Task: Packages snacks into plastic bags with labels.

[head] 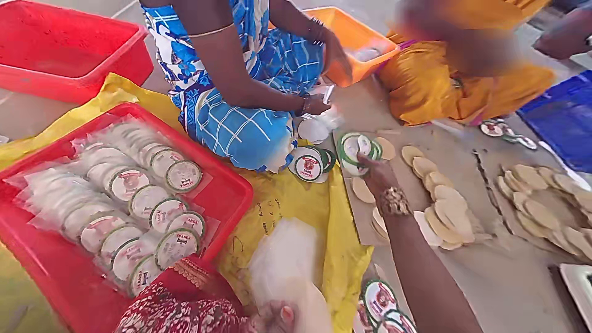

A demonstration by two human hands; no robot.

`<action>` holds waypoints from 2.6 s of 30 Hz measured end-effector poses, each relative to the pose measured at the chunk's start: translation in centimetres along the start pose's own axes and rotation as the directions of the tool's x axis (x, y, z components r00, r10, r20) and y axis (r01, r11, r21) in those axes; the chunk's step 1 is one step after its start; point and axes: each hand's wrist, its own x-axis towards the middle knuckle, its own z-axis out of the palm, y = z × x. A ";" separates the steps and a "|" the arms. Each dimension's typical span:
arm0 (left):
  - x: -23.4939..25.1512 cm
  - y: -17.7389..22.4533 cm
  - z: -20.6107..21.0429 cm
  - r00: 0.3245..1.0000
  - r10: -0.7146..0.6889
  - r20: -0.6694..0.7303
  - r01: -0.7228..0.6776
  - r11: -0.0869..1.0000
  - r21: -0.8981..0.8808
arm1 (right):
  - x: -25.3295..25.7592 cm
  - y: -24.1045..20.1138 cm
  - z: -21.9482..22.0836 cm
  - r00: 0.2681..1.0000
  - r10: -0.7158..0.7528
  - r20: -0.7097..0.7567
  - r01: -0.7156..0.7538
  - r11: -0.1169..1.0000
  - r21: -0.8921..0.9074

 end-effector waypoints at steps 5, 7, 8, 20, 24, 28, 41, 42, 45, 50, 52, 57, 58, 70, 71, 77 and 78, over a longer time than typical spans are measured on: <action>-0.6 -0.1 0.6 0.999 -0.004 -0.055 0.006 0.999 0.032 | -12.3 3.2 -10.9 0.982 0.154 -0.108 -0.161 0.985 -0.059; -0.5 -0.5 1.2 0.997 -0.009 -0.073 0.011 1.000 0.024 | -15.4 3.9 -13.7 0.961 0.217 -0.173 -0.229 0.972 -0.056; -0.3 -1.0 1.4 0.997 -0.011 -0.078 0.013 1.000 0.015 | -16.1 3.8 -14.4 0.955 0.230 -0.185 -0.250 0.964 -0.093; 1.2 -2.9 1.3 0.998 0.056 0.004 -0.055 0.982 0.180 | 1.1 -7.5 2.7 0.998 0.024 -0.055 -0.053 0.767 -0.640; 1.9 -2.8 1.0 0.997 0.065 0.033 -0.070 0.982 0.174 | 1.0 -8.9 7.2 0.992 0.073 -0.101 -0.124 0.691 -0.712; 1.7 -2.9 1.0 0.998 0.051 0.031 -0.055 0.980 0.189 | 2.5 -6.8 6.4 0.985 0.060 -0.159 -0.155 0.706 -0.691; 1.2 -3.7 1.9 0.997 0.070 0.022 -0.073 0.963 0.260 | -19.1 2.5 -20.7 0.905 0.090 -0.415 -0.068 0.995 0.067; 1.3 -3.8 2.0 0.997 0.068 0.023 -0.072 0.957 0.281 | -21.3 4.1 -22.1 0.900 0.162 -0.405 -0.134 0.986 0.098; 1.4 -4.2 1.6 0.996 0.086 0.033 -0.092 0.936 0.340 | -28.9 9.1 -23.5 0.836 0.535 -0.122 -0.533 0.844 0.057; 1.8 -4.8 0.7 0.990 0.113 0.080 -0.136 0.913 0.385 | -36.4 11.1 -22.7 0.917 0.374 0.140 -0.310 0.888 -0.341; 1.3 -4.8 0.6 0.982 0.122 0.142 -0.170 0.896 0.409 | -37.8 10.1 -21.9 0.950 0.242 0.197 -0.138 0.893 -0.428; -2.2 -6.1 0.2 0.951 0.072 0.300 -0.205 0.874 0.440 | -37.4 8.2 -20.7 0.994 0.024 0.108 0.030 0.882 -0.470; -2.6 -6.7 -0.3 0.949 0.050 0.311 -0.190 0.879 0.438 | -35.9 8.3 -21.5 0.999 0.016 0.050 0.012 0.862 -0.507; -1.3 -9.6 -1.6 0.993 0.008 0.121 -0.064 0.883 0.464 | -24.6 11.9 -27.0 0.908 0.261 -0.329 -0.407 0.354 -0.842; -1.1 -9.7 -1.5 0.993 0.005 0.119 -0.060 0.880 0.470 | -24.7 11.8 -27.1 0.911 0.254 -0.324 -0.399 0.348 -0.848; -0.5 -10.1 -1.3 0.990 -0.032 0.138 -0.040 0.871 0.489 | -25.6 11.4 -29.0 0.886 0.230 -0.404 -0.464 0.444 -0.767; -0.5 -10.1 -1.3 0.989 -0.038 0.141 -0.037 0.871 0.489 | -25.6 11.6 -29.0 0.897 0.228 -0.380 -0.443 0.449 -0.776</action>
